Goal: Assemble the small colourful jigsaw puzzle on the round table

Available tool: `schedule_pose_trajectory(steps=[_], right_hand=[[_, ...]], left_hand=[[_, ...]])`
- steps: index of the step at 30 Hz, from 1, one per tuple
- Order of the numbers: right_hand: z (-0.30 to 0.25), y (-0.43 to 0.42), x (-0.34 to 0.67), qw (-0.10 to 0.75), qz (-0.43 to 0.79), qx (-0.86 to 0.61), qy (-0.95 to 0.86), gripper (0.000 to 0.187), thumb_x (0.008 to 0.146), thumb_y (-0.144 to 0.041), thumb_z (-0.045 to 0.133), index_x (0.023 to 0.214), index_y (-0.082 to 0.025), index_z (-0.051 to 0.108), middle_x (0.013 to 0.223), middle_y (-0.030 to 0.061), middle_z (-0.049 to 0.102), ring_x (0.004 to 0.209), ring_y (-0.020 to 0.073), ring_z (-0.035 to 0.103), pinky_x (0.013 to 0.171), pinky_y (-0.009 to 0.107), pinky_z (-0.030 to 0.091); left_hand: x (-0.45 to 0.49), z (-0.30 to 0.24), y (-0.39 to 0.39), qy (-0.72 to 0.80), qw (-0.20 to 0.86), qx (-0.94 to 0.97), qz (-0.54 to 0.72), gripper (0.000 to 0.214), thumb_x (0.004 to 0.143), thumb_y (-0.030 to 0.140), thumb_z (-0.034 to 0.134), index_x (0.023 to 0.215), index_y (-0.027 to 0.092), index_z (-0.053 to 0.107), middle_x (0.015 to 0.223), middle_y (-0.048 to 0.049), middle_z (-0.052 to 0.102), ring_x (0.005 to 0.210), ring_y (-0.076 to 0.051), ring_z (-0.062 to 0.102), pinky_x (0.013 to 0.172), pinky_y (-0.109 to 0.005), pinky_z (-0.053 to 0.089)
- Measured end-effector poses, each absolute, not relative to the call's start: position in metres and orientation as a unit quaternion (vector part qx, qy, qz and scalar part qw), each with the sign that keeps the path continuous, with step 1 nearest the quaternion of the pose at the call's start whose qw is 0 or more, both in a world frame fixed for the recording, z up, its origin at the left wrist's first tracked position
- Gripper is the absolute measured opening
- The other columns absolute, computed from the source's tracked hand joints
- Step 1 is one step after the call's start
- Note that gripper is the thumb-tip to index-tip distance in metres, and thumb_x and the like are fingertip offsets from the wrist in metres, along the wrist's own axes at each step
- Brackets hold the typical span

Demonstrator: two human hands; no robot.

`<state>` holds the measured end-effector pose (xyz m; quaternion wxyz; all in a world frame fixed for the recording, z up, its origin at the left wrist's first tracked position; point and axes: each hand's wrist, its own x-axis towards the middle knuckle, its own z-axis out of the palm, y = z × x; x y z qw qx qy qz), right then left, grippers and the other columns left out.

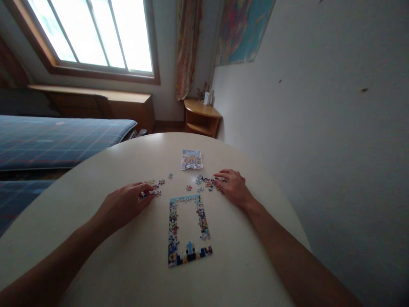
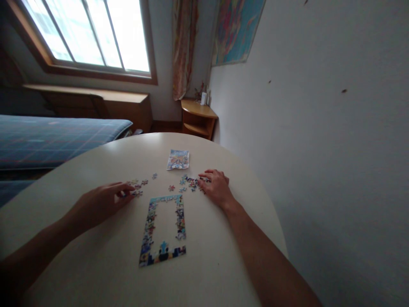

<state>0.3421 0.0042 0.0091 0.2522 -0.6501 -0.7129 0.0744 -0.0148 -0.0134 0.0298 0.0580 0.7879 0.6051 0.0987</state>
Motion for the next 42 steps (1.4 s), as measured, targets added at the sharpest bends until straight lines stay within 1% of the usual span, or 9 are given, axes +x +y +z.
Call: schedule_pose_trajectory(steps=[7, 10, 14, 18, 22, 26, 29, 33, 42], right_hand=[[0.006, 0.006, 0.342, 0.274, 0.084, -0.634, -0.719, 0.019, 0.083, -0.039, 0.067, 0.097, -0.03, 0.077, 0.125, 0.0043, 0.066, 0.12, 0.0276, 0.053, 0.104, 0.049, 0.035], [0.005, 0.01, 0.347, 0.314, 0.105, -0.623, -0.709, 0.018, 0.083, -0.039, 0.066, 0.091, -0.026, 0.076, 0.121, 0.0045, 0.069, 0.119, 0.0256, 0.056, 0.105, 0.044, 0.039], [0.004, 0.015, 0.361, 0.341, 0.105, -0.655, -0.666, 0.028, 0.088, -0.04, 0.055, 0.098, -0.021, 0.073, 0.109, 0.0077, 0.073, 0.107, 0.0227, 0.065, 0.1, 0.038, 0.046], [0.007, 0.015, 0.377, 0.318, 0.084, -0.695, -0.639, 0.029, 0.087, -0.039, 0.053, 0.093, -0.02, 0.073, 0.106, 0.0108, 0.073, 0.104, 0.026, 0.065, 0.098, 0.043, 0.046], [0.016, 0.008, 0.383, 0.284, 0.081, -0.708, -0.641, 0.022, 0.082, -0.038, 0.058, 0.083, -0.022, 0.074, 0.108, 0.0076, 0.073, 0.106, 0.0261, 0.064, 0.1, 0.043, 0.044], [0.021, 0.003, 0.383, 0.252, 0.091, -0.712, -0.649, 0.017, 0.078, -0.037, 0.063, 0.073, -0.025, 0.074, 0.108, 0.0047, 0.073, 0.102, 0.0243, 0.065, 0.094, 0.04, 0.048], [0.02, 0.001, 0.383, 0.227, 0.09, -0.72, -0.65, 0.016, 0.076, -0.037, 0.066, 0.07, -0.025, 0.075, 0.107, 0.0055, 0.073, 0.1, 0.0261, 0.066, 0.09, 0.042, 0.049], [0.016, 0.001, 0.383, 0.21, 0.068, -0.72, -0.657, 0.015, 0.076, -0.038, 0.068, 0.071, -0.025, 0.076, 0.109, 0.007, 0.072, 0.103, 0.0286, 0.064, 0.093, 0.046, 0.047], [0.019, 0.001, 0.381, 0.223, 0.087, -0.68, -0.694, 0.018, 0.08, -0.041, 0.068, 0.083, -0.024, 0.074, 0.11, 0.0077, 0.07, 0.107, 0.0266, 0.062, 0.097, 0.044, 0.044]], left_hand=[[-0.016, 0.028, -0.012, 0.605, 0.06, 0.787, 0.108, 0.038, 0.088, 0.049, 0.046, 0.105, 0.029, 0.074, 0.098, -0.0053, 0.073, 0.079, -0.024, 0.068, 0.066, -0.031, 0.047], [-0.017, 0.027, -0.011, 0.603, 0.065, 0.787, 0.111, 0.037, 0.087, 0.049, 0.047, 0.104, 0.029, 0.074, 0.098, -0.0052, 0.073, 0.08, -0.025, 0.068, 0.068, -0.032, 0.047], [-0.019, 0.029, -0.011, 0.606, 0.058, 0.785, 0.113, 0.037, 0.088, 0.047, 0.045, 0.105, 0.029, 0.072, 0.1, -0.005, 0.073, 0.081, -0.025, 0.069, 0.07, -0.033, 0.048], [-0.024, 0.033, -0.01, 0.621, 0.033, 0.776, 0.11, 0.038, 0.088, 0.046, 0.044, 0.108, 0.029, 0.071, 0.102, -0.0057, 0.072, 0.081, -0.025, 0.068, 0.067, -0.032, 0.047], [-0.036, 0.036, -0.007, 0.649, 0.04, 0.755, 0.084, 0.04, 0.089, 0.046, 0.041, 0.108, 0.027, 0.071, 0.101, -0.0073, 0.073, 0.079, -0.026, 0.068, 0.064, -0.032, 0.045], [-0.046, 0.036, -0.003, 0.659, 0.062, 0.747, 0.06, 0.041, 0.087, 0.047, 0.042, 0.107, 0.024, 0.07, 0.099, -0.0085, 0.073, 0.078, -0.026, 0.068, 0.064, -0.033, 0.045], [-0.049, 0.035, -0.002, 0.658, 0.064, 0.748, 0.059, 0.041, 0.087, 0.048, 0.042, 0.105, 0.024, 0.07, 0.098, -0.0087, 0.073, 0.078, -0.026, 0.068, 0.063, -0.032, 0.045], [-0.049, 0.035, -0.003, 0.659, 0.062, 0.747, 0.059, 0.036, 0.087, 0.046, 0.042, 0.098, 0.027, 0.07, 0.093, -0.0085, 0.073, 0.077, -0.027, 0.068, 0.061, -0.033, 0.044], [-0.052, 0.041, -0.004, 0.667, 0.054, 0.74, 0.071, 0.029, 0.087, 0.038, 0.045, 0.091, 0.028, 0.072, 0.088, -0.0083, 0.075, 0.073, -0.028, 0.069, 0.061, -0.034, 0.044]])
